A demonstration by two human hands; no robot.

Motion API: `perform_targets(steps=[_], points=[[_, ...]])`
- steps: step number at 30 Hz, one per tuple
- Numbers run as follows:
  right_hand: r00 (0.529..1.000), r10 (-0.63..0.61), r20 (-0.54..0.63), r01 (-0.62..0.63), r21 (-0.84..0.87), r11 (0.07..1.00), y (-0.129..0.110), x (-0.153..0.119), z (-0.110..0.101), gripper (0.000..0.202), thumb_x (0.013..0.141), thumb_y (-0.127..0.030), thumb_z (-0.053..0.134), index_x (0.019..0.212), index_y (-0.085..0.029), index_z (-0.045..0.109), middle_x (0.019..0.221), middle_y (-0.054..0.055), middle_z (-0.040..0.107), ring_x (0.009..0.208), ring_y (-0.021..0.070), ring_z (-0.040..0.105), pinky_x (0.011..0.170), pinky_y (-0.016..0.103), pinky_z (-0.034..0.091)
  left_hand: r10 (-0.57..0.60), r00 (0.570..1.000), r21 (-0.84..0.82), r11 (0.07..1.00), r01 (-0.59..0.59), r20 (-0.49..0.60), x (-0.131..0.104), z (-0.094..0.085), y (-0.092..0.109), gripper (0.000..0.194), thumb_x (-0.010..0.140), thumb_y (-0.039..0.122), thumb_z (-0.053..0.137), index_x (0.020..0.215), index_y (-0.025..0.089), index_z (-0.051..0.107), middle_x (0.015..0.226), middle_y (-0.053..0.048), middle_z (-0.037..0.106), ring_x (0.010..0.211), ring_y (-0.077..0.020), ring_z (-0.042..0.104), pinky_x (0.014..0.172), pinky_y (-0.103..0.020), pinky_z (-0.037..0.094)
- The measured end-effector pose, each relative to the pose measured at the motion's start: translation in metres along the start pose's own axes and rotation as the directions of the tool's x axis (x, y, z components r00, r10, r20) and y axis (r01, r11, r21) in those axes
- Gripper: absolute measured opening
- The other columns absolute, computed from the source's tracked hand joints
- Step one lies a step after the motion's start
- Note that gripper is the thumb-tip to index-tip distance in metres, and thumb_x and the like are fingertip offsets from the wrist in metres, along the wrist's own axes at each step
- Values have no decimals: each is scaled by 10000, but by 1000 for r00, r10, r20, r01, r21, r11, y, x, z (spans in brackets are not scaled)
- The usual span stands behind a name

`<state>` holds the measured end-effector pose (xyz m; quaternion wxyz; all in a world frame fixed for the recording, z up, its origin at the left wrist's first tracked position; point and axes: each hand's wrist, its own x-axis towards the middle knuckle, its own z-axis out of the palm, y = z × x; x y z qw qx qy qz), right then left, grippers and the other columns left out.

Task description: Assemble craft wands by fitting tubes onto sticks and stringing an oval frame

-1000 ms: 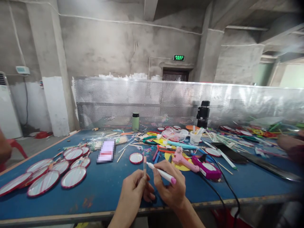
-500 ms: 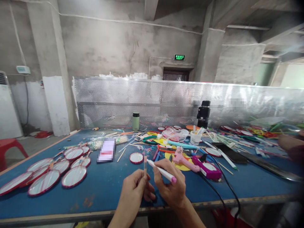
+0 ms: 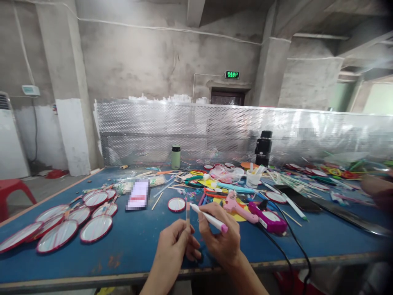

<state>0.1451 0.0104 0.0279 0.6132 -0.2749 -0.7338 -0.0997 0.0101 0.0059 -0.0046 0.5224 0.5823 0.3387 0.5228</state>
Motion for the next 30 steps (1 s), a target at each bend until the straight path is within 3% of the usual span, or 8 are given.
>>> perform_targets(steps=[30], points=[[1000,-6,-16,6,-26,1000,3,1,3,126,837,-75,554,876,-186,597,719,1,620,621,117,575,595,237,450,-15,1000,-19,1000,15,-6,0,1,0,331,812,488,571,747,164,547,601,-58,703,466,-163,664,435,-213,461]])
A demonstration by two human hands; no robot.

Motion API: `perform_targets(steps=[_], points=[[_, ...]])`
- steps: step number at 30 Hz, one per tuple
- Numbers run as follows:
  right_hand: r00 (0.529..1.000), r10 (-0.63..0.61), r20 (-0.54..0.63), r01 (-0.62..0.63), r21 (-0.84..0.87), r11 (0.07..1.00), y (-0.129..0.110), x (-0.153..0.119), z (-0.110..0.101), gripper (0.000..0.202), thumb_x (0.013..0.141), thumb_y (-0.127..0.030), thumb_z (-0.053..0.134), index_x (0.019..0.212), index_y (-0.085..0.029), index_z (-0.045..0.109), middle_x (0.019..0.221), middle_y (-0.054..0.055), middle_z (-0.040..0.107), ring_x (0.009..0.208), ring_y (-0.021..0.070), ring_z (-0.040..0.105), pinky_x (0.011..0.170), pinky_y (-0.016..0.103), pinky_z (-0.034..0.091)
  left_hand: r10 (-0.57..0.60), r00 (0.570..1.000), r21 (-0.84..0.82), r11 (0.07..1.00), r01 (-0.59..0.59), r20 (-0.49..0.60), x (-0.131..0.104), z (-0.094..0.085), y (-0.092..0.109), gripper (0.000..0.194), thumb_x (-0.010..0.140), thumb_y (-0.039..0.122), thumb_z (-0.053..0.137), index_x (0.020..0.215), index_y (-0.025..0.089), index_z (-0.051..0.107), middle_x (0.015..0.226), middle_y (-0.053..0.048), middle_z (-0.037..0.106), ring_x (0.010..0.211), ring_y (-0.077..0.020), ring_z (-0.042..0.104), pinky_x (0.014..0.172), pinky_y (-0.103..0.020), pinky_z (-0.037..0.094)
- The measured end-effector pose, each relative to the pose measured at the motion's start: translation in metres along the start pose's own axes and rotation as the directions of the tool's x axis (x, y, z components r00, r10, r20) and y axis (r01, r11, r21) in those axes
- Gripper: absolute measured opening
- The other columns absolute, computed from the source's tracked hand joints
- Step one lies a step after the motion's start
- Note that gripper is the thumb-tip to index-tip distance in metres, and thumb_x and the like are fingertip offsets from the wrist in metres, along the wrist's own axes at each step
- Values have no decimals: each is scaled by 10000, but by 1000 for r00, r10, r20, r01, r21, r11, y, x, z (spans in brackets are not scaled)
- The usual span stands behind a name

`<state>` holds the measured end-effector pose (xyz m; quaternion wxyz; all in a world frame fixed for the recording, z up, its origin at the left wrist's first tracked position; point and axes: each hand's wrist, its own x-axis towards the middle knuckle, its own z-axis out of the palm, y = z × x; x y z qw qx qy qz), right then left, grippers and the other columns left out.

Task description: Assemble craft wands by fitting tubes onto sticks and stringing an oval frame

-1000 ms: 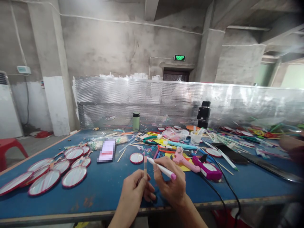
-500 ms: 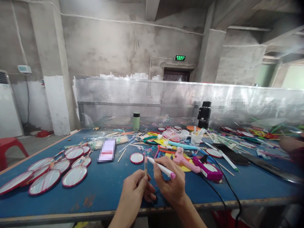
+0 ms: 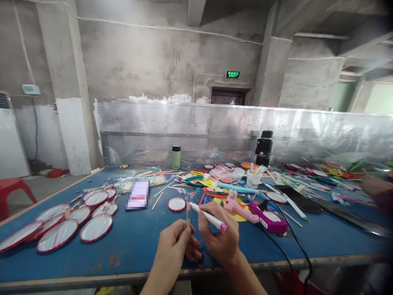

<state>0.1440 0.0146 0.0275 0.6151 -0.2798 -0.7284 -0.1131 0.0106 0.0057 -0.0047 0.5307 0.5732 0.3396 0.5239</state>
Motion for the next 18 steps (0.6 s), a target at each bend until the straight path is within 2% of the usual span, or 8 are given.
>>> perform_targets(steps=[4,18], points=[[1000,3,25,-3,-2,1000,1,0,1,124,829,-75,563,880,-183,596,725,2,616,626,115,569,601,236,449,15,1000,15,1000,-15,3,1,-1,-1,321,822,474,565,753,161,552,593,-52,694,468,-162,662,440,-216,466],[1000,-2,1,2,-26,1000,-3,1,-1,124,836,-81,542,864,-187,601,708,4,619,609,121,576,593,240,460,7,1000,21,1000,-7,2,0,0,1,304,837,453,551,750,161,544,598,-52,695,469,-159,662,449,-215,460]])
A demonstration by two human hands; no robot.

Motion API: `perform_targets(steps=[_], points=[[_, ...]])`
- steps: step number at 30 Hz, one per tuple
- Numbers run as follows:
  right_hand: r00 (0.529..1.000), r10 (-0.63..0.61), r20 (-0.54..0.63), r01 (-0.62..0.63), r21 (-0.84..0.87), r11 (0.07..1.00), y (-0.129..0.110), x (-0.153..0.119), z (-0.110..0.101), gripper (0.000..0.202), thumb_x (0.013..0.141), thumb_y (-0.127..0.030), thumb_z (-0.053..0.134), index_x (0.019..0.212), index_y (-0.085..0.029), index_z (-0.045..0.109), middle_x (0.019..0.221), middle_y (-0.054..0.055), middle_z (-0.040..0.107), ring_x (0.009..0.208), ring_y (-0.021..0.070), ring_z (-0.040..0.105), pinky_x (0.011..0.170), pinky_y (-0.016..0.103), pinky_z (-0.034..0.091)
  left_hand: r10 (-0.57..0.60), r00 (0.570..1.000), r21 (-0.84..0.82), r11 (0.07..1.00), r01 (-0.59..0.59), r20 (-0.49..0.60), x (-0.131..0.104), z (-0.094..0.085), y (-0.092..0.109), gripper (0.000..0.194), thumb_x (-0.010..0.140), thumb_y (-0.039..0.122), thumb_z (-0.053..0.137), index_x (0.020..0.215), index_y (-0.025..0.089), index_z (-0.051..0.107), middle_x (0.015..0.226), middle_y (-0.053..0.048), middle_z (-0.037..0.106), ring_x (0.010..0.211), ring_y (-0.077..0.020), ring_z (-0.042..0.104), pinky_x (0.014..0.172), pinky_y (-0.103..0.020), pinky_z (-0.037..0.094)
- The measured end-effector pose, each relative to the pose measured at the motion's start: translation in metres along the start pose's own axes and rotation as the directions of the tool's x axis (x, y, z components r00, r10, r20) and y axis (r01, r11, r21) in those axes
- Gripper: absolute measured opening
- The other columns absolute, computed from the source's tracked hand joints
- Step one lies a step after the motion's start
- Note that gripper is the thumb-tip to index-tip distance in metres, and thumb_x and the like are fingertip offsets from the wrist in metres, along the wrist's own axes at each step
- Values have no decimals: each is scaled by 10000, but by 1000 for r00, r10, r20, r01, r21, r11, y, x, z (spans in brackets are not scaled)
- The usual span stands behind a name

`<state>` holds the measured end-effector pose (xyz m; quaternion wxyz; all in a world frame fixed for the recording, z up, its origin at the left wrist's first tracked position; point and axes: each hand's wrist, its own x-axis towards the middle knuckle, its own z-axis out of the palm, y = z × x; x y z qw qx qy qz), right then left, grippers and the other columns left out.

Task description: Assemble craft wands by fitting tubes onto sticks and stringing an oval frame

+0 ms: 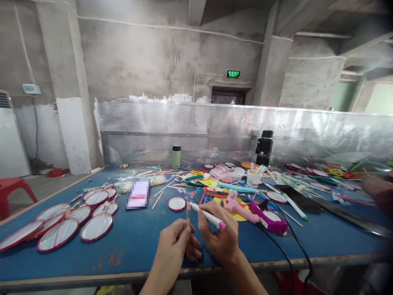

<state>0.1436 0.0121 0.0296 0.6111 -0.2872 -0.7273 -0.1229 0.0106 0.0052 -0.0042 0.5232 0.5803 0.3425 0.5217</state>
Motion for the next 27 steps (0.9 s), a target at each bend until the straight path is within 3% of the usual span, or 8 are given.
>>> perform_targets(steps=[27], points=[[999,12,51,-14,36,999,-1,-5,0,117,839,-95,543,872,-192,599,711,10,614,609,127,564,591,253,449,-2,1000,-26,1000,2,-5,0,0,5,337,797,488,595,700,166,568,539,-17,649,451,-158,646,442,-215,452]])
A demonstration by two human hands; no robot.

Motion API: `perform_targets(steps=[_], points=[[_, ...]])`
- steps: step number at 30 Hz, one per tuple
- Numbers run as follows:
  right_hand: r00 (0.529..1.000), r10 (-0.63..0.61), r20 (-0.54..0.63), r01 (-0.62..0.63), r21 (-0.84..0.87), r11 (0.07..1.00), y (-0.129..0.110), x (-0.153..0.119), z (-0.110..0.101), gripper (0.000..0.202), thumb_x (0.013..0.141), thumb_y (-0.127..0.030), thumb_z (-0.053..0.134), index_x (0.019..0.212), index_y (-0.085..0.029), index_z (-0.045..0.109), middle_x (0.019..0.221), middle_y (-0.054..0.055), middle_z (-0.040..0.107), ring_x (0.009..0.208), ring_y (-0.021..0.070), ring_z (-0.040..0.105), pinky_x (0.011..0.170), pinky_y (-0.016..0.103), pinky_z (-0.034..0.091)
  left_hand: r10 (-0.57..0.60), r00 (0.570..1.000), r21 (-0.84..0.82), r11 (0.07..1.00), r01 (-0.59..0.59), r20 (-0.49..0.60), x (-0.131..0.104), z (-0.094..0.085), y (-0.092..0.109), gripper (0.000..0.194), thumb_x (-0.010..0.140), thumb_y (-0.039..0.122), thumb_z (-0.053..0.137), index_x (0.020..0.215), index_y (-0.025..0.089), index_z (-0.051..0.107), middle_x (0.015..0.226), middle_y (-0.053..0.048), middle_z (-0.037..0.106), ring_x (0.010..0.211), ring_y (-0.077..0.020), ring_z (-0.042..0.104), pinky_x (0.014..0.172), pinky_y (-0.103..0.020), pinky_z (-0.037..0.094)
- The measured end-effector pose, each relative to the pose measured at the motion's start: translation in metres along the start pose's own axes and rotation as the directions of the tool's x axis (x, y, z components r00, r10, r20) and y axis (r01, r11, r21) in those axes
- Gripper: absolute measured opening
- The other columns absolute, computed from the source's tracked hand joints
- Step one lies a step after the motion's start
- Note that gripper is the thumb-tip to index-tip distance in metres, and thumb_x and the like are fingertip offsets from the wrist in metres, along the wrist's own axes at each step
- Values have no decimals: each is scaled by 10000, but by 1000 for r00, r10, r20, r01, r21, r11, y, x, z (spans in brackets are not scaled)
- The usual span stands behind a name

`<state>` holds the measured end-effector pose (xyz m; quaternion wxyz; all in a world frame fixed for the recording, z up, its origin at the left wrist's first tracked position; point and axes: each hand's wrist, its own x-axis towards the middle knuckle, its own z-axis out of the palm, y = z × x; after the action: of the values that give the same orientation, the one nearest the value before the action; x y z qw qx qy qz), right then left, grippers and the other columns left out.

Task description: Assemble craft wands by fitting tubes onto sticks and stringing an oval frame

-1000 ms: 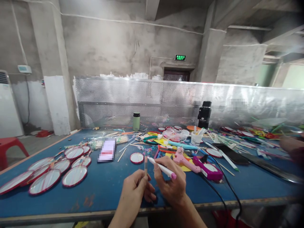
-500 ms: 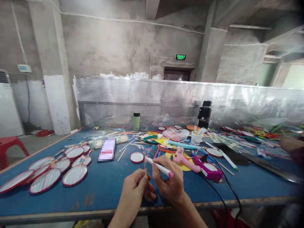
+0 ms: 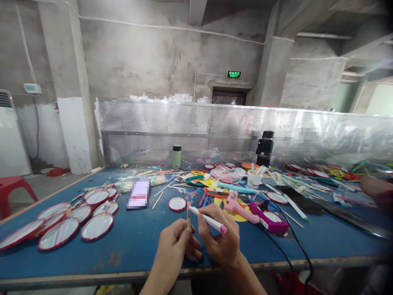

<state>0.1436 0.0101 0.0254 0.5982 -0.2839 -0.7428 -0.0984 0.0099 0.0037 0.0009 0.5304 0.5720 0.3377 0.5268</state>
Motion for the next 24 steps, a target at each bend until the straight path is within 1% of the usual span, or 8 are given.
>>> perform_targets(steps=[5,14,19,24], points=[[1000,-5,2,5,9,1000,2,-3,0,130,819,-79,558,880,-188,592,718,11,613,610,129,562,588,260,442,7,1000,2,1000,-7,-11,-2,0,0,343,797,487,607,687,166,562,499,9,610,445,-150,636,435,-201,436],[1000,-11,25,11,-5,1000,1,-4,-1,124,824,-95,552,884,-198,587,735,3,629,614,122,579,596,254,452,21,1000,21,1000,-21,-1,-2,1,4,337,819,474,588,673,171,559,496,2,618,450,-144,618,446,-207,441],[1000,-13,10,13,-21,1000,2,-5,-1,111,819,-98,554,865,-194,583,721,6,624,611,129,578,591,259,444,24,1000,15,1000,-24,9,-1,0,1,333,826,474,579,696,168,559,501,7,617,455,-147,633,447,-203,440],[1000,-14,16,14,-23,1000,4,-6,-2,122,808,-85,563,865,-190,586,718,8,618,618,131,569,606,264,448,24,1000,15,1000,-24,-3,0,0,-1,319,823,459,580,695,168,553,500,9,618,445,-144,634,436,-197,436]])
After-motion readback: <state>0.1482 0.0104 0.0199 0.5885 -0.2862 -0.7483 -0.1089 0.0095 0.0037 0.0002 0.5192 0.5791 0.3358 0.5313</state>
